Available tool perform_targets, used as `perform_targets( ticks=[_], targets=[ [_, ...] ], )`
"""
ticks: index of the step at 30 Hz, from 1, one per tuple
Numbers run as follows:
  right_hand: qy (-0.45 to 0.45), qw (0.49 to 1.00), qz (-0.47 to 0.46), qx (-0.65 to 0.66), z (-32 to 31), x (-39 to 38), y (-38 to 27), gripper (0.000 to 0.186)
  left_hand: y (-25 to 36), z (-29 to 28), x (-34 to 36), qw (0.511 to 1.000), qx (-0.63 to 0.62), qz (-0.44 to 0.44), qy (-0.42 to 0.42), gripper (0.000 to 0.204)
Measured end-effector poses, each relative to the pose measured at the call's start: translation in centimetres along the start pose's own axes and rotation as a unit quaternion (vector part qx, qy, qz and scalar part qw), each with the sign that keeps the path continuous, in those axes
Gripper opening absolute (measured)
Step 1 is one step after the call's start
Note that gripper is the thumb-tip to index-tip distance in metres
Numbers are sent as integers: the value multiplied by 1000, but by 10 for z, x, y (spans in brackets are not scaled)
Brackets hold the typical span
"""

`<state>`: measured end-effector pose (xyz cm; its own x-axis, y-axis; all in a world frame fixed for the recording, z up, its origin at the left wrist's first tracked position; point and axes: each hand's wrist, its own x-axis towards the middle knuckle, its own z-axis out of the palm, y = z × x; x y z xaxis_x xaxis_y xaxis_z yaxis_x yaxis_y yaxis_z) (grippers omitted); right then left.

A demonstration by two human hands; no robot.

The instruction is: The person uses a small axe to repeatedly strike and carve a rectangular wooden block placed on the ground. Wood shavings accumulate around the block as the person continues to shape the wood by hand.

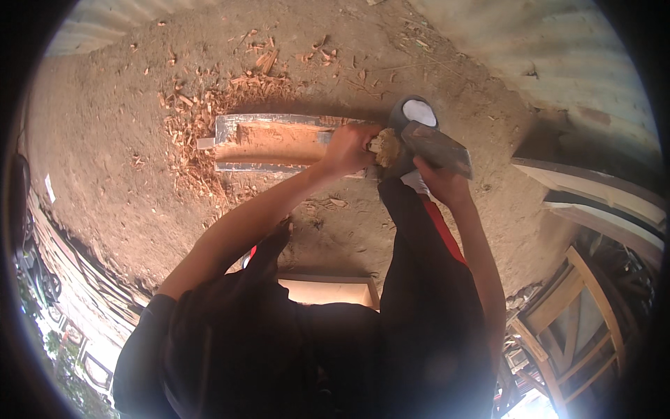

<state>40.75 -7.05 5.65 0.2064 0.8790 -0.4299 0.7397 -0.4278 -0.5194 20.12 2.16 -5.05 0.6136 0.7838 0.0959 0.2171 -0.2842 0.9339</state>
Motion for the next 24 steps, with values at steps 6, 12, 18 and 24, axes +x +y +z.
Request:
perform_targets(
  ticks=[6, 12, 18, 24],
  targets=[
    [-46, 976, -112, -180, -9, 6, 18, 32, -2, -5, -1, 999, 17, -24, -17, 23],
    [-1, 964, -144, -225, 16, -6, 57, 30, 1, 2, 3, 1000, 10, -18, -20, 26],
    [-76, 983, -62, -156, -20, 11, 13, 32, 5, -7, 1, 999, 28, -27, -32, 25],
    [-42, 995, 55, -77, -8, 5, 7, 32, 0, -2, 3, 998, 31, -30, -38, 25]
  ],
)
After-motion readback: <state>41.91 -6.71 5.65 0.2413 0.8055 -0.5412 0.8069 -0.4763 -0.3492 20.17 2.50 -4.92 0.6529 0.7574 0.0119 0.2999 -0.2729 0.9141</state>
